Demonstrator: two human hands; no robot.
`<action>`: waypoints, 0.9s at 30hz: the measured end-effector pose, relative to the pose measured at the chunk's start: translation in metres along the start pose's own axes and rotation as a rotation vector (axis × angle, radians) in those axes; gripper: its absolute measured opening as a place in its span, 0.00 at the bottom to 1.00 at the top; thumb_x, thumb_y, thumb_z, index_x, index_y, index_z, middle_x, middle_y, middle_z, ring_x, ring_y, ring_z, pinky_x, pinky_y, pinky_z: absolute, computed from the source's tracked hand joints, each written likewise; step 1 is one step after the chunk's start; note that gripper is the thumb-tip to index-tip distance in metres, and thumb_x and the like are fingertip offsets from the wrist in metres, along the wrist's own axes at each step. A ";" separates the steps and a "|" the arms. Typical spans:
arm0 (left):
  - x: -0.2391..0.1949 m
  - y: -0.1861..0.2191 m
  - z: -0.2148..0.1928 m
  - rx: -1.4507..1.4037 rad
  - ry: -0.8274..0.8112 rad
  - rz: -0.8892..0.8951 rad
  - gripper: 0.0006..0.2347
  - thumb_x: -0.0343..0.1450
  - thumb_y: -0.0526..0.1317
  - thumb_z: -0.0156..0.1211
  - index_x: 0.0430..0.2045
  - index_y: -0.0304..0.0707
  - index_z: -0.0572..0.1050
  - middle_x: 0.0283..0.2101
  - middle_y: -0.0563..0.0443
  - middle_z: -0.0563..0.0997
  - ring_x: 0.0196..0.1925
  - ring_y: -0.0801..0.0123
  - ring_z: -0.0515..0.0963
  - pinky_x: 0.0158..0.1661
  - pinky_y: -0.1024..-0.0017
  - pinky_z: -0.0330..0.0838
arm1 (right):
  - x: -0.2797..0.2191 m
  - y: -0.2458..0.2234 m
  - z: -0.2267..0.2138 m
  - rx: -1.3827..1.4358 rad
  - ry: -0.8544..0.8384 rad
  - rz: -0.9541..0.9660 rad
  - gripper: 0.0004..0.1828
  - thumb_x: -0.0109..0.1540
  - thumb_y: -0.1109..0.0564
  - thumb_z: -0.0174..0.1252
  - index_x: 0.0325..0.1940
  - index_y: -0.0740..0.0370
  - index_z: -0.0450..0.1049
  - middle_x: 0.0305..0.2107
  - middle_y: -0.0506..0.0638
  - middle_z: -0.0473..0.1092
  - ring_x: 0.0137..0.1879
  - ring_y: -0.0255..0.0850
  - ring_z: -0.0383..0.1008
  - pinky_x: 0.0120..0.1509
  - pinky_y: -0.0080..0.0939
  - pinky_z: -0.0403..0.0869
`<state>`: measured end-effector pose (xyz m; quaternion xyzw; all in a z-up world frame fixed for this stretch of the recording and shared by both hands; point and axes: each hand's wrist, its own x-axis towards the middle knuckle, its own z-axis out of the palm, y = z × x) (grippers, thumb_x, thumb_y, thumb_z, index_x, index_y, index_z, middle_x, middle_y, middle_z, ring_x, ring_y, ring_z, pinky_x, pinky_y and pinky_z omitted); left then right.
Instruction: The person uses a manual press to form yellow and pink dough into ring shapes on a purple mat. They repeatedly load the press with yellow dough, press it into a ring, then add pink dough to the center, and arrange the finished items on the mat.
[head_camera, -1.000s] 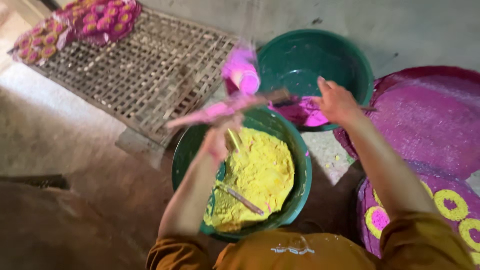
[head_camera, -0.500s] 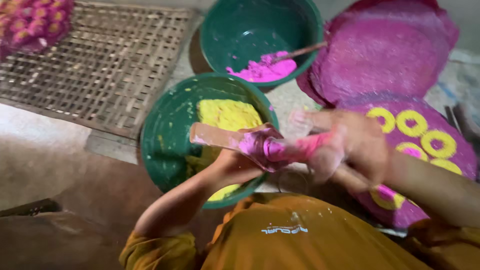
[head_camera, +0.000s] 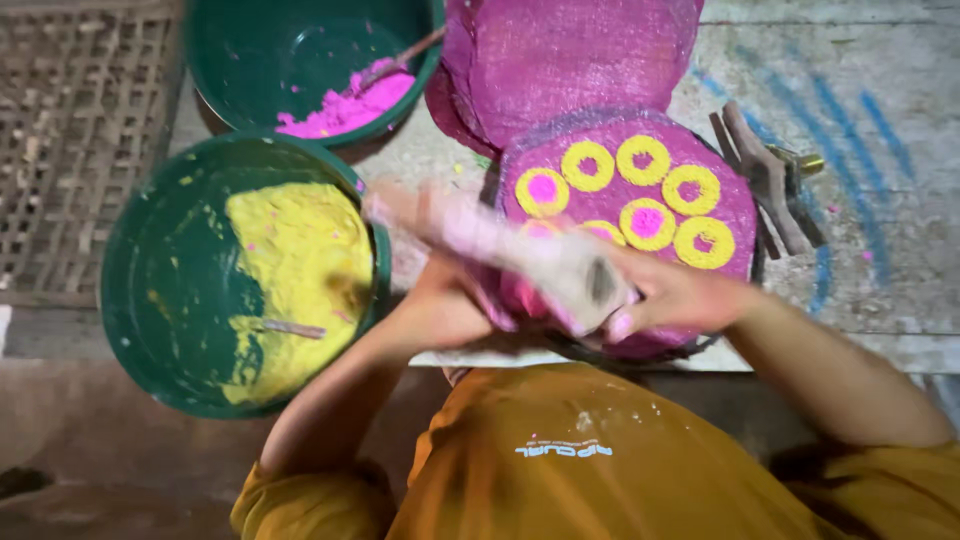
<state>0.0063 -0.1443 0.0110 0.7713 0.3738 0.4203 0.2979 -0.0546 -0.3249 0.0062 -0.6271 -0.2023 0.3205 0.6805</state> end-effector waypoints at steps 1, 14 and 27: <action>-0.017 -0.007 0.009 -0.071 -0.038 0.047 0.26 0.63 0.43 0.71 0.55 0.36 0.72 0.51 0.43 0.80 0.47 0.61 0.78 0.48 0.67 0.69 | -0.015 0.008 -0.004 0.090 0.010 0.051 0.53 0.60 0.47 0.67 0.80 0.61 0.44 0.67 0.61 0.60 0.67 0.51 0.65 0.68 0.53 0.68; -0.182 -0.241 0.007 -0.763 -1.328 -0.354 0.38 0.74 0.28 0.51 0.78 0.44 0.34 0.69 0.39 0.65 0.55 0.63 0.72 0.48 0.71 0.73 | -0.176 0.089 -0.051 0.079 0.821 0.019 0.32 0.63 0.61 0.58 0.71 0.62 0.59 0.45 0.51 0.71 0.33 0.28 0.59 0.30 0.26 0.55; -0.053 -0.241 0.262 -0.300 -1.372 0.076 0.16 0.71 0.36 0.53 0.53 0.40 0.76 0.52 0.43 0.84 0.54 0.60 0.83 0.54 0.65 0.73 | -0.185 0.124 -0.095 0.151 0.734 0.074 0.30 0.67 0.55 0.59 0.71 0.67 0.62 0.36 0.58 0.66 0.28 0.33 0.54 0.30 0.31 0.53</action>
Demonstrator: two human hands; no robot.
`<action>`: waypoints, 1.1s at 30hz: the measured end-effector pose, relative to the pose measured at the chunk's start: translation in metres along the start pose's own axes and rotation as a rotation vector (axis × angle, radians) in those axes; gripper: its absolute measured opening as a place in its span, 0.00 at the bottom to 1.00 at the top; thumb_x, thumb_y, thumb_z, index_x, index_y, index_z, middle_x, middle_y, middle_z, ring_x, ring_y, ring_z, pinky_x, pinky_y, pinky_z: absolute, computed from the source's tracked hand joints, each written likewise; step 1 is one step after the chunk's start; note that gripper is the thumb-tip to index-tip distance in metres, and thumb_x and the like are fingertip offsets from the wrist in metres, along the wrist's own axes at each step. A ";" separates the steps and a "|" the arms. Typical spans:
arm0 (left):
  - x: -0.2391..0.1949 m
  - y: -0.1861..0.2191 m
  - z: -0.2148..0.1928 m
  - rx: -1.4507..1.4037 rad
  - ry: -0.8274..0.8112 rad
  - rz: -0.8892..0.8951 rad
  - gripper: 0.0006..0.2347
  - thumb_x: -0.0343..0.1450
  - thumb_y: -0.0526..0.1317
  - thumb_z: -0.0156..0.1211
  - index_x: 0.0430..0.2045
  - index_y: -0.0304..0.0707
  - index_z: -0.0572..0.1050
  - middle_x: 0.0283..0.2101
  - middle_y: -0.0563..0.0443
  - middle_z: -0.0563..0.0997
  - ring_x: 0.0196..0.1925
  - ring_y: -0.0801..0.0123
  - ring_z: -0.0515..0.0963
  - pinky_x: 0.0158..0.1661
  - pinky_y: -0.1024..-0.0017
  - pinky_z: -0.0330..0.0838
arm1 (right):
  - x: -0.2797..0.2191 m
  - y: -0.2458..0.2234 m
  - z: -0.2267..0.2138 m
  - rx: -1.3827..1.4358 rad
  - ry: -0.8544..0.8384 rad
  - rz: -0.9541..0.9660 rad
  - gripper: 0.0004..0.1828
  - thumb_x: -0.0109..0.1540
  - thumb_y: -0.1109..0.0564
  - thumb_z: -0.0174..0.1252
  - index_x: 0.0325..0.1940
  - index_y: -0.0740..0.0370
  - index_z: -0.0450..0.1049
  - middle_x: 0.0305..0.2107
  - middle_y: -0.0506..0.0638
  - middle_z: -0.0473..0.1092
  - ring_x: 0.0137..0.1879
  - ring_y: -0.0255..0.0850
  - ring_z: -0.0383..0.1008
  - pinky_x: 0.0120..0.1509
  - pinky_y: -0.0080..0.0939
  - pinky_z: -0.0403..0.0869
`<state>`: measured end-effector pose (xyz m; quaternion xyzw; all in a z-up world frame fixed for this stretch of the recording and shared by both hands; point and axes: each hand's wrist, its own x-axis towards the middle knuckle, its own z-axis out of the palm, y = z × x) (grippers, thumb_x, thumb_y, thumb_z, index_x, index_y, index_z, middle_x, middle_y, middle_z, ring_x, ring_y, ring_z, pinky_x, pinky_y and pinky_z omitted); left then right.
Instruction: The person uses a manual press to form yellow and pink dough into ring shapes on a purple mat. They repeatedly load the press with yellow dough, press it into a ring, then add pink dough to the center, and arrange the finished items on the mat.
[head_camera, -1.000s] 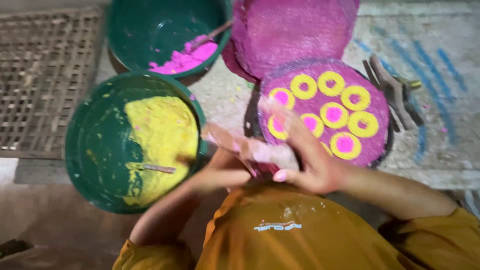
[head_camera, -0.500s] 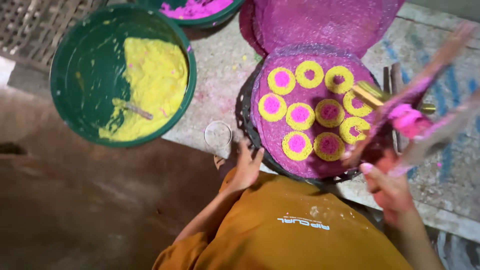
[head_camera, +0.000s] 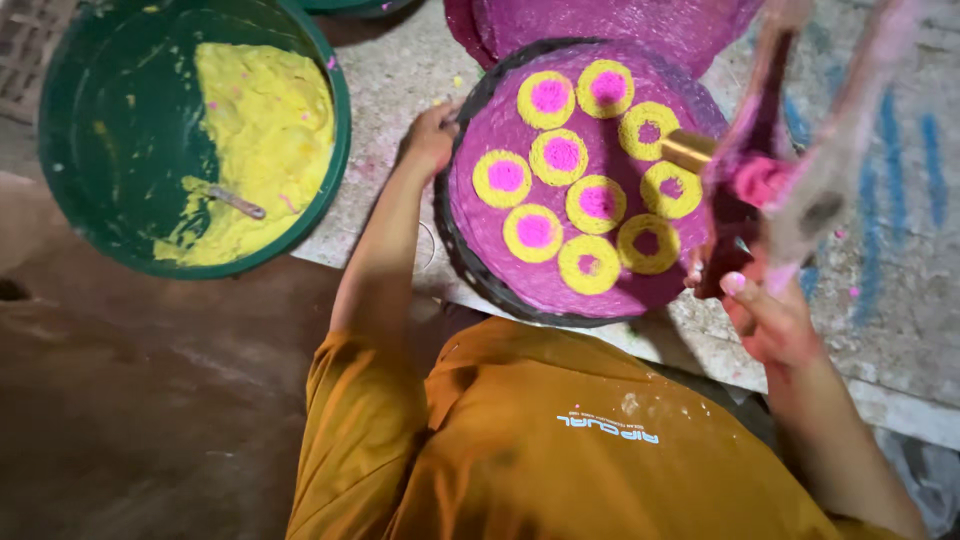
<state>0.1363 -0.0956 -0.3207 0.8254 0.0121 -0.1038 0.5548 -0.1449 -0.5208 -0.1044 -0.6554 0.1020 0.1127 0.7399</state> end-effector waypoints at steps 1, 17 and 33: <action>0.012 0.007 0.002 -0.041 -0.004 0.008 0.17 0.70 0.37 0.53 0.55 0.43 0.77 0.51 0.44 0.85 0.53 0.59 0.83 0.54 0.65 0.74 | 0.008 -0.002 0.001 0.028 -0.107 -0.027 0.31 0.67 0.50 0.58 0.70 0.67 0.61 0.40 0.57 0.66 0.36 0.35 0.59 0.38 0.35 0.59; -0.121 0.207 0.005 -1.328 -0.552 0.443 0.33 0.80 0.64 0.41 0.73 0.36 0.60 0.72 0.36 0.63 0.74 0.56 0.65 0.73 0.62 0.57 | 0.041 -0.070 0.032 -0.060 -0.689 0.462 0.55 0.60 0.19 0.46 0.70 0.69 0.60 0.48 0.60 0.71 0.50 0.49 0.72 0.54 0.49 0.71; -0.255 -0.004 0.106 -1.400 -0.399 -0.609 0.18 0.73 0.36 0.57 0.59 0.39 0.68 0.57 0.45 0.79 0.58 0.52 0.79 0.60 0.50 0.71 | -0.006 -0.062 -0.001 0.179 -0.330 0.051 0.71 0.48 0.14 0.62 0.75 0.72 0.60 0.46 0.62 0.69 0.50 0.54 0.67 0.57 0.53 0.65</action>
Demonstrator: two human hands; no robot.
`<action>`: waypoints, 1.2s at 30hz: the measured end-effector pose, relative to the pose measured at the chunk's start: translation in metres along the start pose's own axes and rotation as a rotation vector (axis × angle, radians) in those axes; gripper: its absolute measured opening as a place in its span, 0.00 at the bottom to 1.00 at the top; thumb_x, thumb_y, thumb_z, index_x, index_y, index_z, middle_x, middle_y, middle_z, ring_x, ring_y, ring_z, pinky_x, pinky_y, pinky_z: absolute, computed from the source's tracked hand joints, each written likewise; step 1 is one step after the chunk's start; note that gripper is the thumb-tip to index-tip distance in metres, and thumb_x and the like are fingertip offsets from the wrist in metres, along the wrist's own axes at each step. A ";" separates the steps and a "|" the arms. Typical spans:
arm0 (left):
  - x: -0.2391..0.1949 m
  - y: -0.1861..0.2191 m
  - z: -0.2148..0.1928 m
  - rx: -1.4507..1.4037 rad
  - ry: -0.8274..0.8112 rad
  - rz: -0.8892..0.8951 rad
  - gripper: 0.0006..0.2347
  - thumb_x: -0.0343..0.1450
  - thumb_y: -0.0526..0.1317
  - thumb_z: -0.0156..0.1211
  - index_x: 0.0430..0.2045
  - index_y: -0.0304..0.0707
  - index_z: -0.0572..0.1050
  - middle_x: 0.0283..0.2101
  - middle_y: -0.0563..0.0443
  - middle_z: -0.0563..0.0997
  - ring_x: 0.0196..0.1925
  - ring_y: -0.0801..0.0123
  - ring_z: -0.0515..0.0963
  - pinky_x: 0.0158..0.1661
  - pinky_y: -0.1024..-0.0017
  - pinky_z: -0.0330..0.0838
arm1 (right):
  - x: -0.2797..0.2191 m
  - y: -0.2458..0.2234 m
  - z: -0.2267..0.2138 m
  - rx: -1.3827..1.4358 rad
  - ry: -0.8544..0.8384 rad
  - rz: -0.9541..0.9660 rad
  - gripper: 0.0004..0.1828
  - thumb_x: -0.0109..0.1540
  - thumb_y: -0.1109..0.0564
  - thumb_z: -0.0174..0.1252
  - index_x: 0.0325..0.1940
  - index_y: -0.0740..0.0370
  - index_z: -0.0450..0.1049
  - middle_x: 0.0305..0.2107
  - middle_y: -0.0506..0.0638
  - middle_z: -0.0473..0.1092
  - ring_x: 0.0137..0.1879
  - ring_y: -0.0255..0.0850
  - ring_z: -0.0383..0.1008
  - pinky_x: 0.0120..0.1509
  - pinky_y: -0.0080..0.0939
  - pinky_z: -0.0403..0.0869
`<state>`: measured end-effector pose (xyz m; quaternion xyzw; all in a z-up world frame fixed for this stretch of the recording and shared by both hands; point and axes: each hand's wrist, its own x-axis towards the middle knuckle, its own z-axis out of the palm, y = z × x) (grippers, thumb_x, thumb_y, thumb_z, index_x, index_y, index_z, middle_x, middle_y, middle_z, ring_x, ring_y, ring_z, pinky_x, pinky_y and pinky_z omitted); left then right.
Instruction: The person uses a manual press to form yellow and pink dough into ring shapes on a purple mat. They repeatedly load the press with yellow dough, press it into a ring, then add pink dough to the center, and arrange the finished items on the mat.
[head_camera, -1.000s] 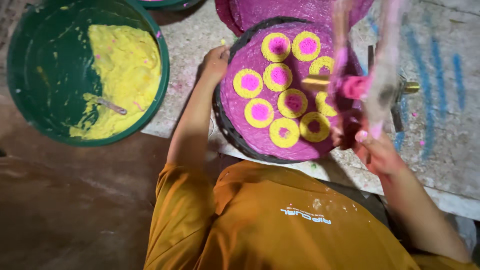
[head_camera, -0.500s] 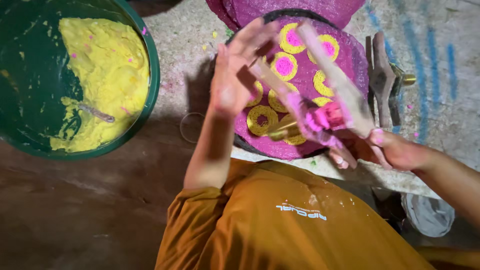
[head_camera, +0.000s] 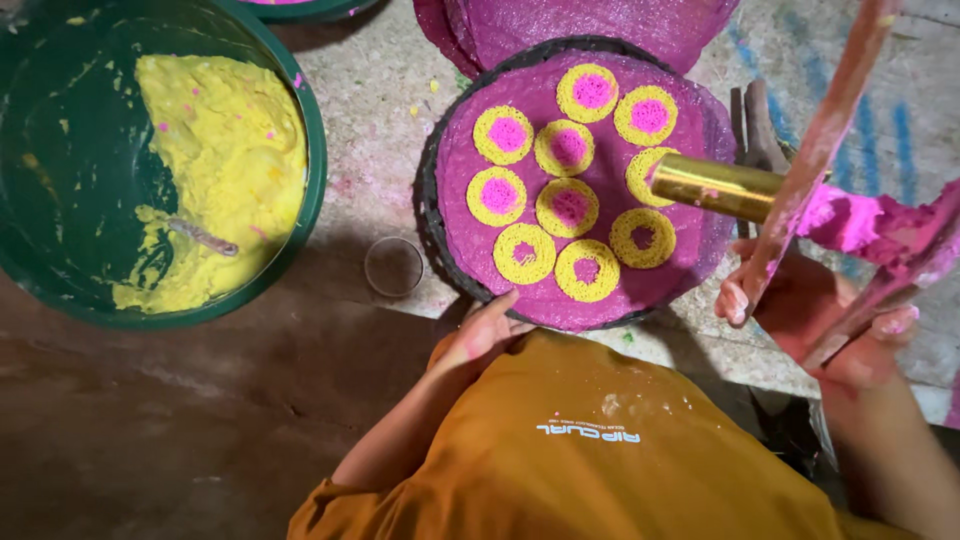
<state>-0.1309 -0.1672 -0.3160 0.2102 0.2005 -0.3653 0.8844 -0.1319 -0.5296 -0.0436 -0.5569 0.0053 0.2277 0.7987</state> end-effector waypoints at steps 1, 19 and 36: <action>0.003 -0.004 -0.006 -0.045 -0.046 0.006 0.18 0.74 0.34 0.57 0.60 0.38 0.67 0.59 0.45 0.78 0.60 0.54 0.78 0.61 0.51 0.69 | -0.002 0.004 0.000 0.000 0.041 -0.019 0.71 0.48 0.12 0.60 0.75 0.72 0.60 0.45 0.61 0.69 0.50 0.54 0.67 0.56 0.54 0.64; 0.004 0.033 0.039 0.146 -0.113 0.133 0.24 0.72 0.31 0.56 0.66 0.37 0.62 0.65 0.44 0.72 0.66 0.56 0.74 0.64 0.46 0.66 | -0.021 0.023 0.000 0.007 0.132 -0.100 0.63 0.52 0.17 0.59 0.71 0.70 0.60 0.42 0.57 0.67 0.49 0.52 0.67 0.53 0.52 0.65; -0.004 0.155 0.205 -0.060 -0.965 0.402 0.30 0.71 0.54 0.54 0.66 0.39 0.61 0.64 0.39 0.68 0.71 0.53 0.66 0.71 0.59 0.58 | 0.070 0.036 0.002 -0.241 -0.264 0.722 0.55 0.56 0.19 0.39 0.71 0.64 0.59 0.57 0.57 0.70 0.61 0.46 0.73 0.69 0.48 0.69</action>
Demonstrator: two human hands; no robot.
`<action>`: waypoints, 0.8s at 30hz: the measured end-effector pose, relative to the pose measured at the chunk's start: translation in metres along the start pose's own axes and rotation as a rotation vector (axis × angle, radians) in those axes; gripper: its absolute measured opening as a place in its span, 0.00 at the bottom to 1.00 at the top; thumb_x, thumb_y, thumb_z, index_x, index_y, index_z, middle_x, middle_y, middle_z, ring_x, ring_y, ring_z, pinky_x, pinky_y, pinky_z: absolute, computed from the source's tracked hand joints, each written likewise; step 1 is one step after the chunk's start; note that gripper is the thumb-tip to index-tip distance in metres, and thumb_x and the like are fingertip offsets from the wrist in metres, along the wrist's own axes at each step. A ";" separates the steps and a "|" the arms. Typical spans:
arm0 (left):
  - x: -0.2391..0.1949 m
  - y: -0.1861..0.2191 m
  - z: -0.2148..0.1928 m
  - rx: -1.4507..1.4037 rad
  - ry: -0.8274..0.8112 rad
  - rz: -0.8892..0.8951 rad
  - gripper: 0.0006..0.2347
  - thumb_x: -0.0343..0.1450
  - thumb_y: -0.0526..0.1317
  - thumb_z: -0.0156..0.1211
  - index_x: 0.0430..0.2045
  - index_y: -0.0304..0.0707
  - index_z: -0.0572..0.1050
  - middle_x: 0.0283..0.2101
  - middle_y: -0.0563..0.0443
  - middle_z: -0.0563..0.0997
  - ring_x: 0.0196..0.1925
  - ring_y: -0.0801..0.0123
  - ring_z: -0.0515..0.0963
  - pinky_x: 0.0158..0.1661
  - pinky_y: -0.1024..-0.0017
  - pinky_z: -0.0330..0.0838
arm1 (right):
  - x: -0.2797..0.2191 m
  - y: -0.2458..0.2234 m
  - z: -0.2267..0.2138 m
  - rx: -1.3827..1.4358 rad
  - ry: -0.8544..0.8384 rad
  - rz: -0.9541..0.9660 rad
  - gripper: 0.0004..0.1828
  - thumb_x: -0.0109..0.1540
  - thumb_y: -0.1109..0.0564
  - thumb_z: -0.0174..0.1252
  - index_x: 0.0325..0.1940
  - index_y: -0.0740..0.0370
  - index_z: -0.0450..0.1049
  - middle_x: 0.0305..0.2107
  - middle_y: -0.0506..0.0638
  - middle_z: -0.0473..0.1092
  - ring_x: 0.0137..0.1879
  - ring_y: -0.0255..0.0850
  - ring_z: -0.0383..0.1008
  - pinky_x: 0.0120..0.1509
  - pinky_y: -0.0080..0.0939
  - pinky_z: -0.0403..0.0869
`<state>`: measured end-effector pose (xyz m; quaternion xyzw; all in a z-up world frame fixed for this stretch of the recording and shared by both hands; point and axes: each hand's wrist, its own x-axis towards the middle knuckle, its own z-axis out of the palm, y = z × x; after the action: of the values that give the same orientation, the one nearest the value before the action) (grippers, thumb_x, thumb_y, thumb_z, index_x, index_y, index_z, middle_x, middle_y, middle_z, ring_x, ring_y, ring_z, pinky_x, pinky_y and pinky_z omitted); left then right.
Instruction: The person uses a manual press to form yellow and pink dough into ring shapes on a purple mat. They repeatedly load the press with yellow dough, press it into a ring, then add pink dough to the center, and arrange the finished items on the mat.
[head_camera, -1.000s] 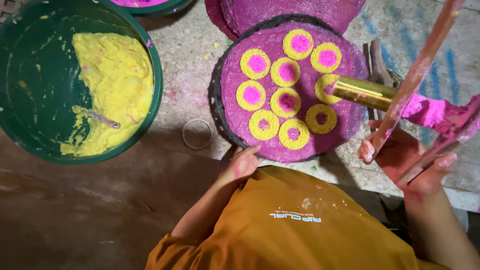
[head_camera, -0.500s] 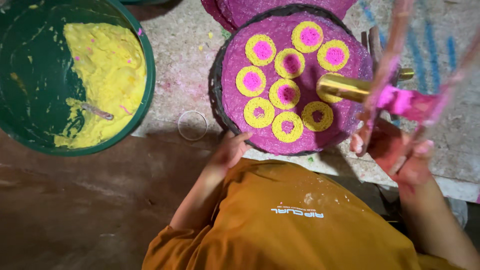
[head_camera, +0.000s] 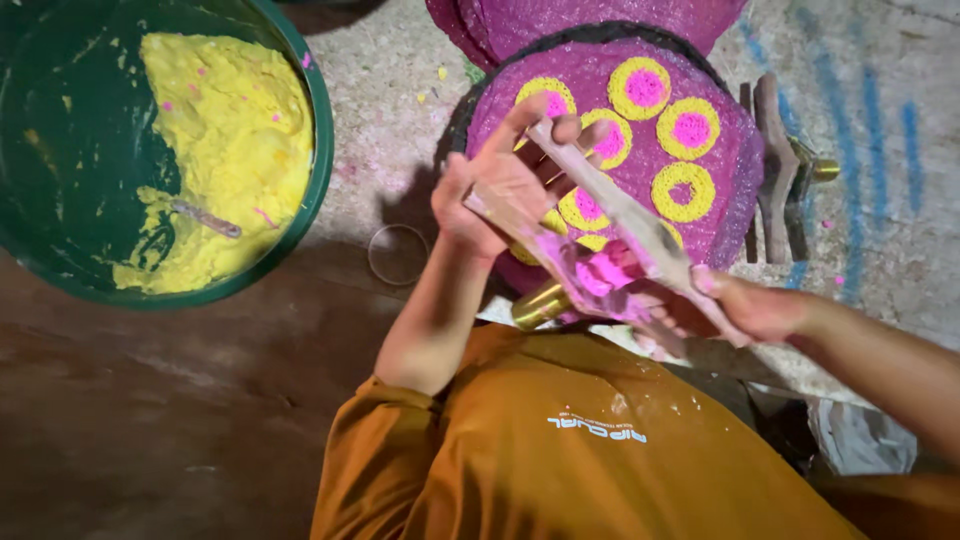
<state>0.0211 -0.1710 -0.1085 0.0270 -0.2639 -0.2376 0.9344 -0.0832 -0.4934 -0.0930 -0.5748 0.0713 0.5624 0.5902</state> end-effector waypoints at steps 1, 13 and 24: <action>0.005 -0.003 -0.004 -0.031 0.013 0.017 0.28 0.70 0.48 0.54 0.67 0.39 0.62 0.59 0.42 0.71 0.67 0.55 0.69 0.67 0.63 0.60 | -0.004 -0.010 -0.006 -0.076 -0.012 -0.019 0.54 0.58 0.19 0.36 0.70 0.64 0.61 0.55 0.58 0.72 0.59 0.47 0.74 0.66 0.49 0.71; 0.027 -0.004 -0.087 -0.256 0.095 0.180 0.10 0.75 0.49 0.50 0.39 0.45 0.67 0.36 0.57 0.72 0.43 0.70 0.70 0.55 0.69 0.66 | 0.025 -0.049 -0.010 -0.616 0.341 0.016 0.50 0.64 0.23 0.25 0.57 0.66 0.75 0.41 0.57 0.77 0.48 0.45 0.75 0.56 0.47 0.74; 0.021 -0.005 -0.081 -0.203 0.105 0.188 0.12 0.76 0.51 0.47 0.40 0.42 0.69 0.36 0.55 0.72 0.44 0.68 0.72 0.54 0.63 0.70 | 0.031 -0.049 0.000 -0.580 0.408 0.008 0.45 0.66 0.25 0.33 0.52 0.68 0.74 0.40 0.65 0.77 0.47 0.52 0.75 0.55 0.53 0.74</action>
<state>0.0755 -0.1916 -0.1691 -0.0798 -0.1905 -0.1727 0.9631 -0.0362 -0.4609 -0.0861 -0.8188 0.0271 0.4350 0.3736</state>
